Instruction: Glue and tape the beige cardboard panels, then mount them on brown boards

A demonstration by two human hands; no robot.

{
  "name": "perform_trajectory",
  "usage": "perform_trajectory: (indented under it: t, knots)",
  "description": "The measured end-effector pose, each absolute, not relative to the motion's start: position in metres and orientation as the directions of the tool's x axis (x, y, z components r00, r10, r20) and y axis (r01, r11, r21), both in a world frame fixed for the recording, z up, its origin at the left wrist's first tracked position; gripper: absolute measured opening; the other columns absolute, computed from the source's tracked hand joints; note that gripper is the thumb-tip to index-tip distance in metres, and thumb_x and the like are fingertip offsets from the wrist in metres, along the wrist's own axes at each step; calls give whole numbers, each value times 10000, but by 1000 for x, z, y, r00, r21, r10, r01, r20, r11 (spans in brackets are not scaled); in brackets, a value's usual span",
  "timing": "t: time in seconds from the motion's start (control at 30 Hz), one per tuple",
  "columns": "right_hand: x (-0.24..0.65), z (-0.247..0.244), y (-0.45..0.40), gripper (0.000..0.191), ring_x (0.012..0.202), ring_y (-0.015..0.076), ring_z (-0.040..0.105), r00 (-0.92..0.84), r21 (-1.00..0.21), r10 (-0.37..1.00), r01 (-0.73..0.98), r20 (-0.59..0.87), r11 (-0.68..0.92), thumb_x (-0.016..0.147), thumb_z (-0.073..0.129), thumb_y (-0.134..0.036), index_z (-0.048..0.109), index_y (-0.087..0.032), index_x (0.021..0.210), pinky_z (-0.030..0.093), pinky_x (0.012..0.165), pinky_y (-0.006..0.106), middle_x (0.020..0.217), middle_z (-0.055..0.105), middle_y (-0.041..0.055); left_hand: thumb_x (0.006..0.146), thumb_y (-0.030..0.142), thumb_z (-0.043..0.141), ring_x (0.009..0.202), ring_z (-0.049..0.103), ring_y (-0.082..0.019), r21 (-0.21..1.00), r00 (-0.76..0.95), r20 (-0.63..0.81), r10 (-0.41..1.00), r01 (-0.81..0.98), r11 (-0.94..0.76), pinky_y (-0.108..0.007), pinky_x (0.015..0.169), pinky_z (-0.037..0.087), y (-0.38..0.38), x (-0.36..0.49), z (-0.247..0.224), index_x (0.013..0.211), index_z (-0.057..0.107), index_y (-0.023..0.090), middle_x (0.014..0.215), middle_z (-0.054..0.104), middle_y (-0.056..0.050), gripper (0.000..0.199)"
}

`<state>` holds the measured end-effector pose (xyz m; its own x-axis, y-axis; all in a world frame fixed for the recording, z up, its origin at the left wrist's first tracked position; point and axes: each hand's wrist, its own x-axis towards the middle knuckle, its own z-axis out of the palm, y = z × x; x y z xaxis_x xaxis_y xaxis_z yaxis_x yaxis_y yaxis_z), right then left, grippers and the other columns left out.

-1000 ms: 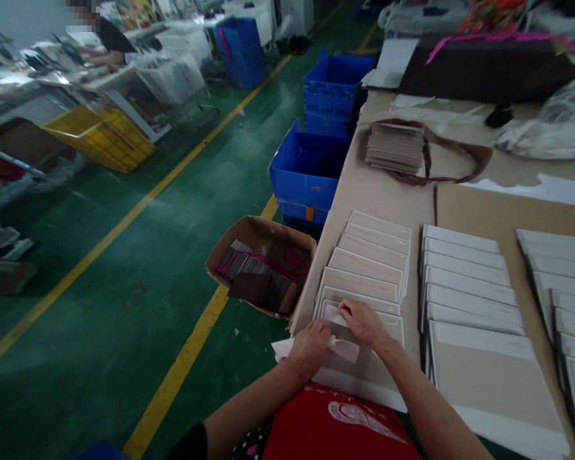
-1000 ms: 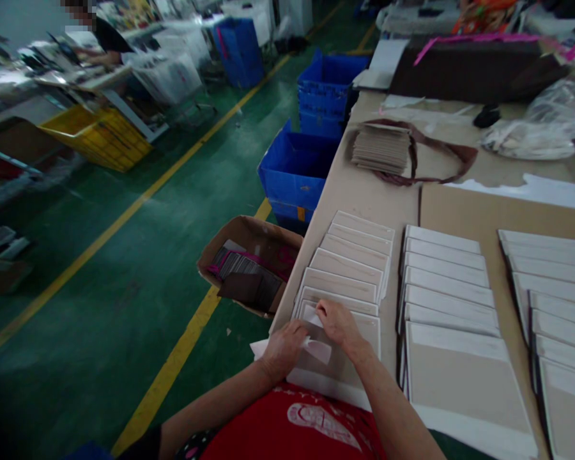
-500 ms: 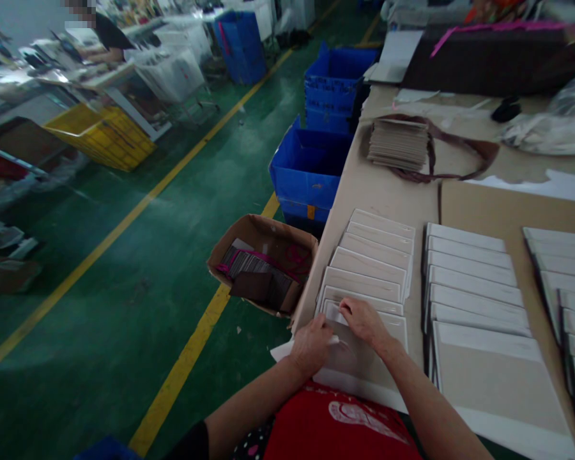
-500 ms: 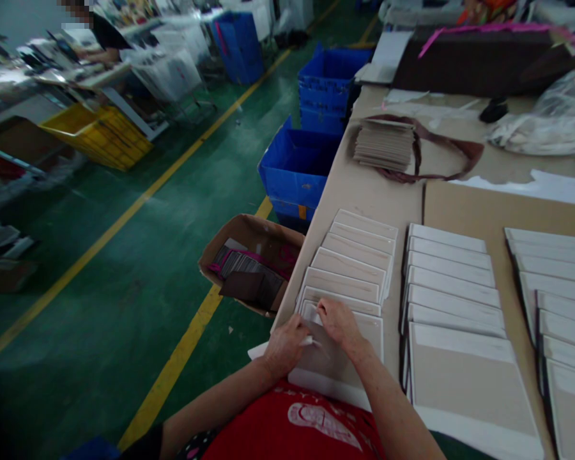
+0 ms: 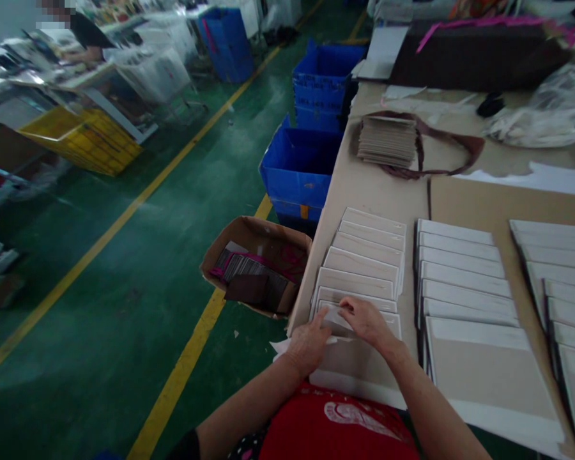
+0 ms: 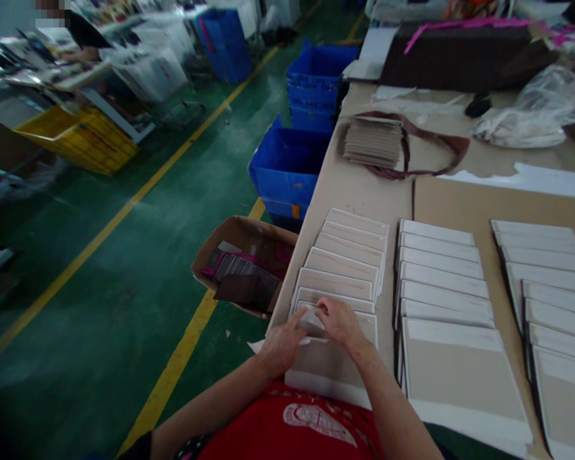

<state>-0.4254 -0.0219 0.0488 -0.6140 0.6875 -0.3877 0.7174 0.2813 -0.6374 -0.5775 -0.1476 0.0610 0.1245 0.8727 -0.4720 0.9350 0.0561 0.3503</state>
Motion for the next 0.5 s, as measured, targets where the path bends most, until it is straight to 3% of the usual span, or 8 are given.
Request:
perform_trajectory:
  t: [0.1, 0.27, 0.5]
  knots:
    - [-382, 50, -21, 215, 793, 193, 618, -515, -707, 741, 703, -431, 77, 780, 569, -362, 646, -221, 923, 429, 752, 299, 842, 689, 24, 868, 198, 429, 1001, 651, -238, 341, 117, -504, 856, 937, 73, -389, 843, 534, -145, -578, 62, 1017, 632, 185, 1585, 175, -87, 252]
    - [-324, 42, -29, 266, 703, 191, 579, -308, -714, 820, 681, -483, -164, 760, 543, -468, 628, -216, 768, 430, 681, 307, 723, 646, 5, 852, 181, 438, 966, 661, -241, 331, 149, -532, 834, 943, 42, -401, 842, 527, -141, -581, 65, 987, 641, 178, 1592, 138, -95, 243]
    - [-329, 25, -36, 290, 717, 214, 590, -89, -695, 945, 700, -315, -166, 765, 540, -496, 613, -220, 816, 438, 705, 335, 775, 658, 37, 835, 164, 451, 974, 659, -261, 311, 171, -533, 829, 950, 5, -428, 847, 520, -137, -580, 68, 976, 633, 167, 1578, 166, -136, 230]
